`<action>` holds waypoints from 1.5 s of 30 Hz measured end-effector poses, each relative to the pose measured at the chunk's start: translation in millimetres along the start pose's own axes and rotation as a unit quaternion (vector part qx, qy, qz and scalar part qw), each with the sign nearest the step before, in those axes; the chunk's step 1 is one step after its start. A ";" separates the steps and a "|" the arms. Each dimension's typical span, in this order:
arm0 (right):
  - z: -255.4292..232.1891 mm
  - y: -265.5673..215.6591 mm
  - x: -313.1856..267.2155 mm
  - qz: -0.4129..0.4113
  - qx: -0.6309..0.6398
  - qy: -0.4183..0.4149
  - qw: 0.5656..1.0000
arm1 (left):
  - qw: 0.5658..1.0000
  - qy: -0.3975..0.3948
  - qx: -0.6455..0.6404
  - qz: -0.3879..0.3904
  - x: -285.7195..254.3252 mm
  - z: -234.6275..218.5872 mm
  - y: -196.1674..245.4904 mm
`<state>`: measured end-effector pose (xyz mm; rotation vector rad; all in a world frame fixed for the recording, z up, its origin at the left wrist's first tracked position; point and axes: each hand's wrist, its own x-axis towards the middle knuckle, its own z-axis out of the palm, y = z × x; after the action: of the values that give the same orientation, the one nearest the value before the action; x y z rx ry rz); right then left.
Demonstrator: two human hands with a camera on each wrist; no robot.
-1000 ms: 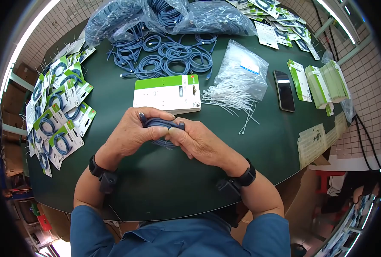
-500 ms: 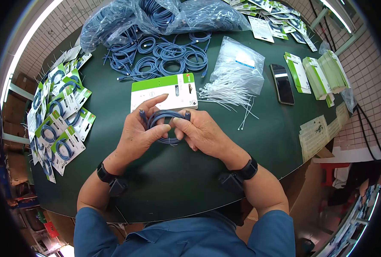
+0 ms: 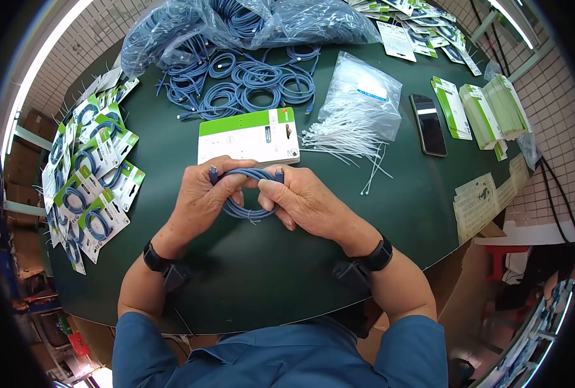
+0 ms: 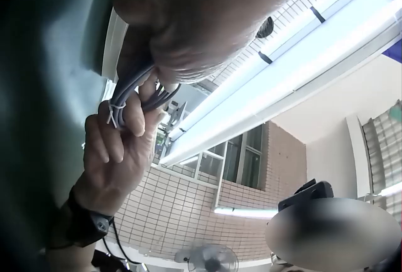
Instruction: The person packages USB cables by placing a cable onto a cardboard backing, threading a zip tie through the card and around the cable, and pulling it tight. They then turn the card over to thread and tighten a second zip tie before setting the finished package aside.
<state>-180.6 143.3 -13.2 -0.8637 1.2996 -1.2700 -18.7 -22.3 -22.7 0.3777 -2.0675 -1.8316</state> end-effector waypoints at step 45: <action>-4.5 5.6 3.4 0.061 -0.180 -0.137 0.972 | 0.948 -0.198 0.161 -0.190 -1.2 6.3 31.6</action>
<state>-184.5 141.8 -19.9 -1.1506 1.3549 -0.7952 -19.3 -12.1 7.9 0.5625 -2.7486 -1.8961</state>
